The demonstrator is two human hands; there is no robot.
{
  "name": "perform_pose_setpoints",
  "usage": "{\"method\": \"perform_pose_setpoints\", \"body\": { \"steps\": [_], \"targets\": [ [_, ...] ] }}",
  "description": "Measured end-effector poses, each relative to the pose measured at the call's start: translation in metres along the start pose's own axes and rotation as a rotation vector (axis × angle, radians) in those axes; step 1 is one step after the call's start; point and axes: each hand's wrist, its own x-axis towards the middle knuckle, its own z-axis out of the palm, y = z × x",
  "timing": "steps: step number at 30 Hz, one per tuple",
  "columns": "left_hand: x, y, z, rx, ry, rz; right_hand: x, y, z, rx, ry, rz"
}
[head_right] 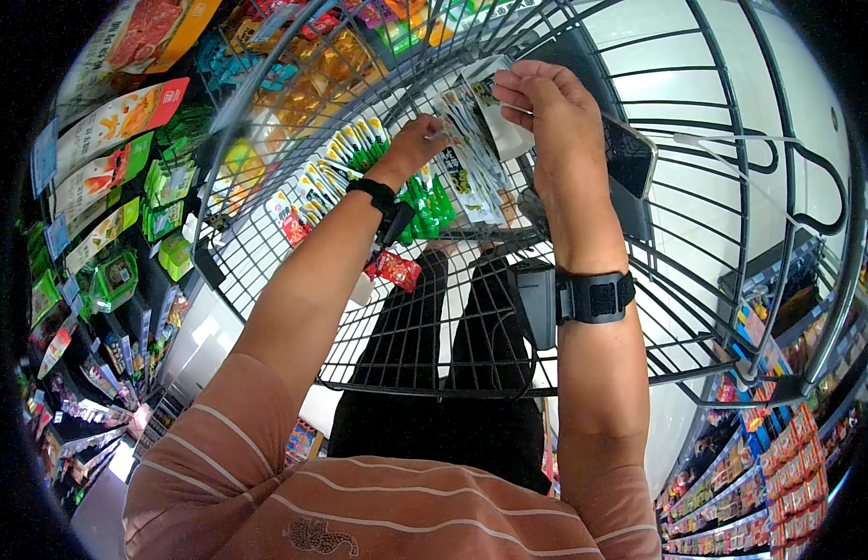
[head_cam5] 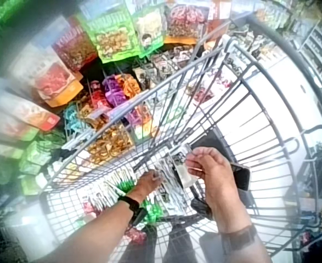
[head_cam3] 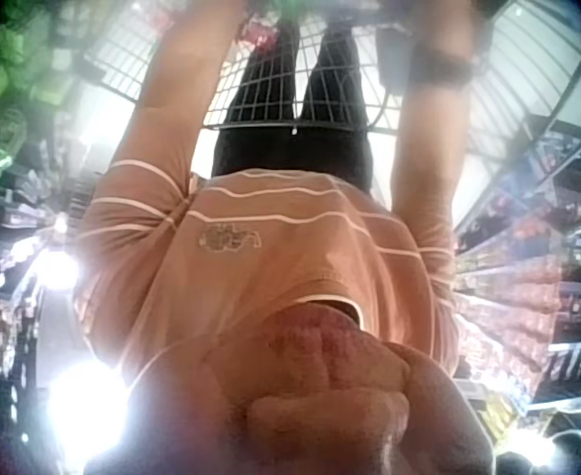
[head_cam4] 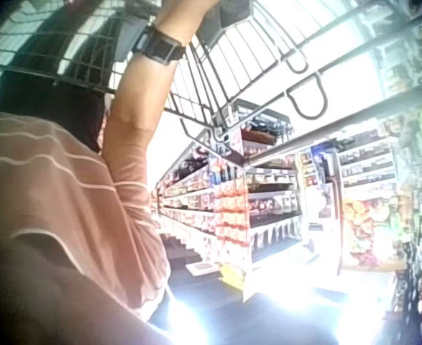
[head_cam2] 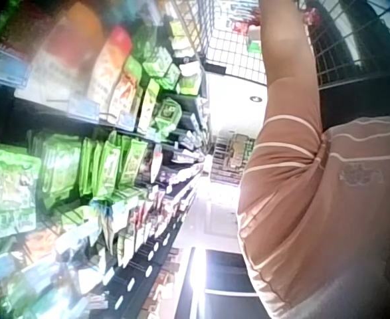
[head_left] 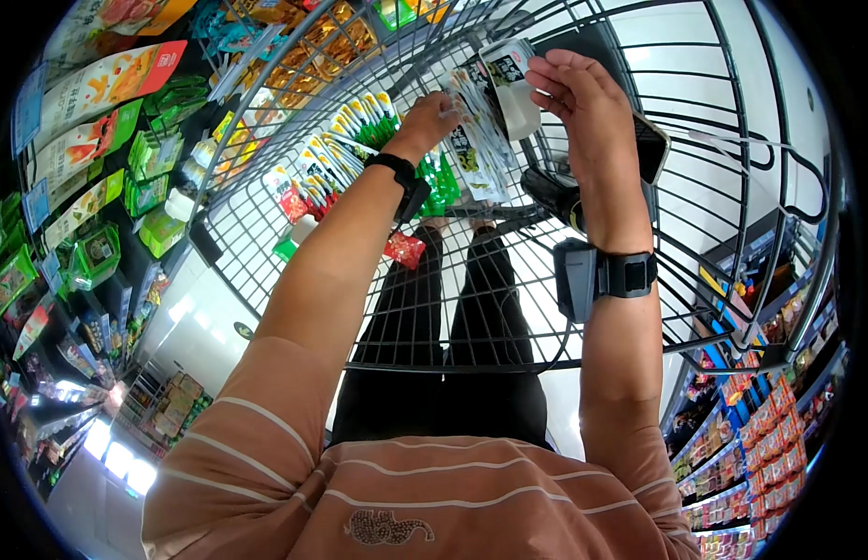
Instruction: The person sorts packets of snack food inside a shopping cart and then places one packet onto a shelf in the aisle.
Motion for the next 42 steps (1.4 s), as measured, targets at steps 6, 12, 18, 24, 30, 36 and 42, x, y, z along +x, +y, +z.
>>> {"method": "perform_pose_setpoints", "body": {
  "steps": [6,12,18,24,30,36,42],
  "targets": [
    [-0.008,0.004,-0.009,0.034,-0.067,0.146,-0.003,-0.003,0.004,-0.019,-0.003,-0.001],
    [-0.034,0.052,-0.045,-0.164,-0.074,0.147,-0.001,0.003,0.001,-0.029,-0.026,0.034],
    [-0.057,0.102,-0.116,-0.453,-0.039,-0.056,-0.007,0.007,0.008,-0.169,-0.141,0.067],
    [-0.055,0.101,-0.137,-0.640,-0.037,-0.031,-0.015,0.000,0.015,-0.291,-0.250,0.236],
    [-0.057,0.106,-0.135,-0.701,-0.009,-0.064,-0.018,-0.002,0.016,-0.262,-0.275,0.340],
    [-0.059,0.104,-0.140,-0.809,-0.036,-0.055,-0.018,-0.008,0.018,-0.325,-0.255,0.292],
    [-0.059,0.102,-0.149,-0.576,-0.076,0.056,-0.013,0.001,0.012,-0.293,-0.279,0.218]
  ]
}}
